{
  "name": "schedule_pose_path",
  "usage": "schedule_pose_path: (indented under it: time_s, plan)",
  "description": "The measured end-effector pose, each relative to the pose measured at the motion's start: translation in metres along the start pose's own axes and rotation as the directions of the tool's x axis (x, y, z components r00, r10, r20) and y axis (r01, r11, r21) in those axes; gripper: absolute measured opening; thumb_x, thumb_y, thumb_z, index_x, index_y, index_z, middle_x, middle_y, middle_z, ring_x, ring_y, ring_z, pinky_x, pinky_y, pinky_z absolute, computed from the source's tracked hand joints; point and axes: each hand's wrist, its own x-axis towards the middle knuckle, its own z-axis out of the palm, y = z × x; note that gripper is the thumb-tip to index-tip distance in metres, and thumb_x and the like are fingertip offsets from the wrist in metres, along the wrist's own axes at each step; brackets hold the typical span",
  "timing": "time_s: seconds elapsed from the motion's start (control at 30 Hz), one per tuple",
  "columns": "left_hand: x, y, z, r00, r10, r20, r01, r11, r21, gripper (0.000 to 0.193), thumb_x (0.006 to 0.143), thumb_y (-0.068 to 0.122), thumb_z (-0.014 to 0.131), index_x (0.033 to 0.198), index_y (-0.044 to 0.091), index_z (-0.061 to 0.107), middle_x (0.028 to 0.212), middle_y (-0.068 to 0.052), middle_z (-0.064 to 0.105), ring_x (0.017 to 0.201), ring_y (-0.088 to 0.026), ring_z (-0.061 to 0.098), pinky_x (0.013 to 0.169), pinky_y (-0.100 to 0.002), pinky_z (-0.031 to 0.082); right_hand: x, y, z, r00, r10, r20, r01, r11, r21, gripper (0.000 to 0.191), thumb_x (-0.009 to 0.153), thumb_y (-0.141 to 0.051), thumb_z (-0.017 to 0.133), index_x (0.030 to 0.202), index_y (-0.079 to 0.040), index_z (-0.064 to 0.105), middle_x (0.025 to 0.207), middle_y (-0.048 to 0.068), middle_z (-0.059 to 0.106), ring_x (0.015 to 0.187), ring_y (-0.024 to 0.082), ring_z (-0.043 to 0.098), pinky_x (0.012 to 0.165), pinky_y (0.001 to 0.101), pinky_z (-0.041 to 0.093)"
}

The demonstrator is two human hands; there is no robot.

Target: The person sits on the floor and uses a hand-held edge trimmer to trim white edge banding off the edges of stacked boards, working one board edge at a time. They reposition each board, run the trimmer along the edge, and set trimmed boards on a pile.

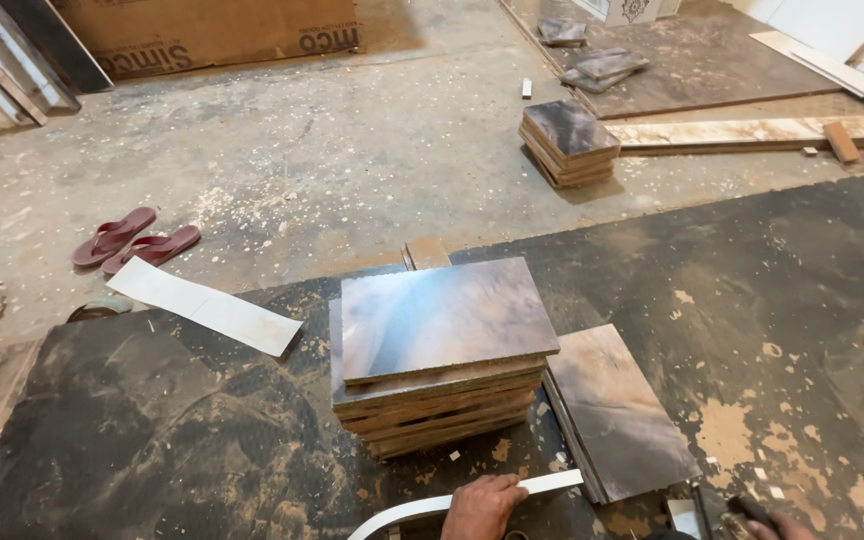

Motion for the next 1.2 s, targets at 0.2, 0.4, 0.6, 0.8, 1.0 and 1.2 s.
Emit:
schedule_pose_path:
  time_s: [0.2,0.4,0.6,0.8,1.0,1.2]
  plan:
    - [0.000,0.011,-0.014,1.000,-0.008,-0.021,0.006,0.996,-0.085,0.013,0.093,0.009,0.070,0.102,0.006,0.079,0.111,-0.013,0.075,0.097,-0.032,0.071,0.081,-0.044,0.057,0.005,0.034,-0.030,0.974,-0.096,-0.207,0.162,0.929,0.332,0.066,0.088,-0.053,0.070,0.134,-0.006,0.071,0.099,0.022,0.076,0.094,0.034,0.075,0.087,0.0439,0.062]
    - [-0.002,0.027,-0.028,0.997,-0.028,-0.072,0.025,0.999,-0.039,0.007,0.092,0.010,0.070,0.096,0.007,0.074,0.095,-0.011,0.071,0.090,-0.033,0.068,0.077,-0.045,0.055,-0.043,0.004,-0.051,0.892,-0.257,-0.372,0.382,0.869,0.315,0.049,0.094,-0.047,0.063,0.112,-0.002,0.070,0.078,0.019,0.062,0.068,0.029,0.057,0.060,0.0423,0.047]
    - [-0.004,0.030,-0.030,0.997,-0.049,-0.067,0.047,0.999,-0.024,0.013,0.090,0.011,0.069,0.100,0.007,0.076,0.110,-0.005,0.074,0.096,-0.030,0.068,0.081,-0.044,0.054,-0.056,-0.079,-0.023,0.843,-0.435,-0.316,0.531,0.763,0.368,0.052,0.092,-0.047,0.060,0.126,-0.008,0.068,0.086,0.012,0.076,0.073,0.024,0.071,0.066,0.0372,0.054]
    - [-0.005,0.031,-0.029,0.995,-0.047,-0.088,0.048,0.999,0.009,0.013,0.092,0.013,0.068,0.100,0.008,0.076,0.114,-0.004,0.074,0.100,-0.028,0.069,0.082,-0.042,0.055,-0.053,-0.124,0.016,0.764,-0.552,-0.335,0.634,0.739,0.229,0.050,0.093,-0.047,0.060,0.121,-0.007,0.071,0.101,0.018,0.076,0.091,0.032,0.073,0.082,0.0428,0.054]
    - [-0.009,0.025,-0.026,0.995,-0.025,-0.100,0.027,0.999,0.017,0.012,0.091,0.013,0.067,0.099,0.009,0.075,0.113,-0.004,0.074,0.100,-0.027,0.069,0.081,-0.040,0.056,-0.055,-0.143,0.023,0.761,-0.565,-0.318,0.605,0.795,0.037,0.049,0.095,-0.047,0.059,0.124,-0.009,0.068,0.100,0.024,0.075,0.094,0.042,0.071,0.083,0.0488,0.053]
    - [-0.016,0.017,-0.025,0.992,0.011,-0.124,-0.008,1.000,0.028,0.014,0.090,0.010,0.066,0.102,0.009,0.072,0.113,-0.005,0.073,0.098,-0.027,0.070,0.079,-0.040,0.057,-0.073,-0.169,0.036,0.725,-0.622,-0.296,0.634,0.770,-0.066,0.043,0.097,-0.046,0.057,0.118,-0.009,0.065,0.082,0.024,0.072,0.080,0.046,0.069,0.072,0.0549,0.051]
